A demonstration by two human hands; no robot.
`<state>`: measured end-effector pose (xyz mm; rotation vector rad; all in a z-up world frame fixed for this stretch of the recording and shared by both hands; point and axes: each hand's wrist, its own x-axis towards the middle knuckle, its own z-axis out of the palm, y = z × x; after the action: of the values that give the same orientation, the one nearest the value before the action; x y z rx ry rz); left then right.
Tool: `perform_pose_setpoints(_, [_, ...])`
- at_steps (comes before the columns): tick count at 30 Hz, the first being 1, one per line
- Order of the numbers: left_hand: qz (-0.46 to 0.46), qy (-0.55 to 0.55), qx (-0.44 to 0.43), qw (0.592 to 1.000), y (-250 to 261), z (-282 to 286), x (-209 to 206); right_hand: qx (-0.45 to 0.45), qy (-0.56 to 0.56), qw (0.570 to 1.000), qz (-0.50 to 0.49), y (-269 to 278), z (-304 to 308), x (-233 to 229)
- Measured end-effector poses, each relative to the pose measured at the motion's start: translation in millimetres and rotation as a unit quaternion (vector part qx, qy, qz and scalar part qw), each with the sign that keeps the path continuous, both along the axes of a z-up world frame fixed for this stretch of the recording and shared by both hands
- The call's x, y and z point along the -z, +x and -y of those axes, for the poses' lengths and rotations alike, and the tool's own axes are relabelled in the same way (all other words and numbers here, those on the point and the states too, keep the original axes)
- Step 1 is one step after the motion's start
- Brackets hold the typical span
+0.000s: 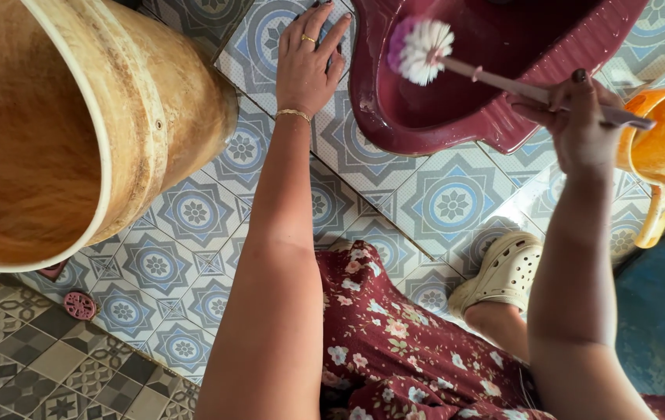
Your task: The person scrubs the inside of a maroon squat toilet with a pink and white toilet brush. They repeatedly dip the brush into the bowl and scrub the interior surfaces while standing in a tiled bathroom.
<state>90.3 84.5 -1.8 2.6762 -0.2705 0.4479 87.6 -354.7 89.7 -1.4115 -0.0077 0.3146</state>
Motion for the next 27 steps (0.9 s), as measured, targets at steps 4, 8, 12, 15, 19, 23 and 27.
perform_pose_setpoints(4, [0.006, -0.004, 0.008, 1.000, 3, 1, 0, 0.030, 0.000, 1.000, 0.007, 5, -12, 6])
perform_pose_setpoints(8, [-0.003, -0.001, 0.006, 1.000, 0, 0, -2, 0.042, 0.026, 0.998, 0.040, 2, -20, 22])
perform_pose_setpoints(12, [0.003, 0.002, 0.006, 1.000, 0, -1, -1, -0.018, -0.018, 1.000, 0.008, 0, -7, -5])
perform_pose_setpoints(15, [0.000, 0.003, 0.007, 1.000, 0, 0, 0, -0.028, -0.015, 0.999, 0.036, 4, -11, -14])
perform_pose_setpoints(19, [-0.001, 0.006, 0.012, 1.000, 1, 0, 0, 0.003, 0.009, 0.998, 0.062, 7, -19, 14])
perform_pose_setpoints(23, [0.001, 0.013, 0.009, 1.000, 0, -1, 0, -0.044, -0.007, 0.999, 0.021, 5, -3, -3])
perform_pose_setpoints(27, [0.002, 0.018, 0.011, 1.000, 1, -1, -1, -0.052, -0.014, 0.999, 0.004, 7, 1, -15])
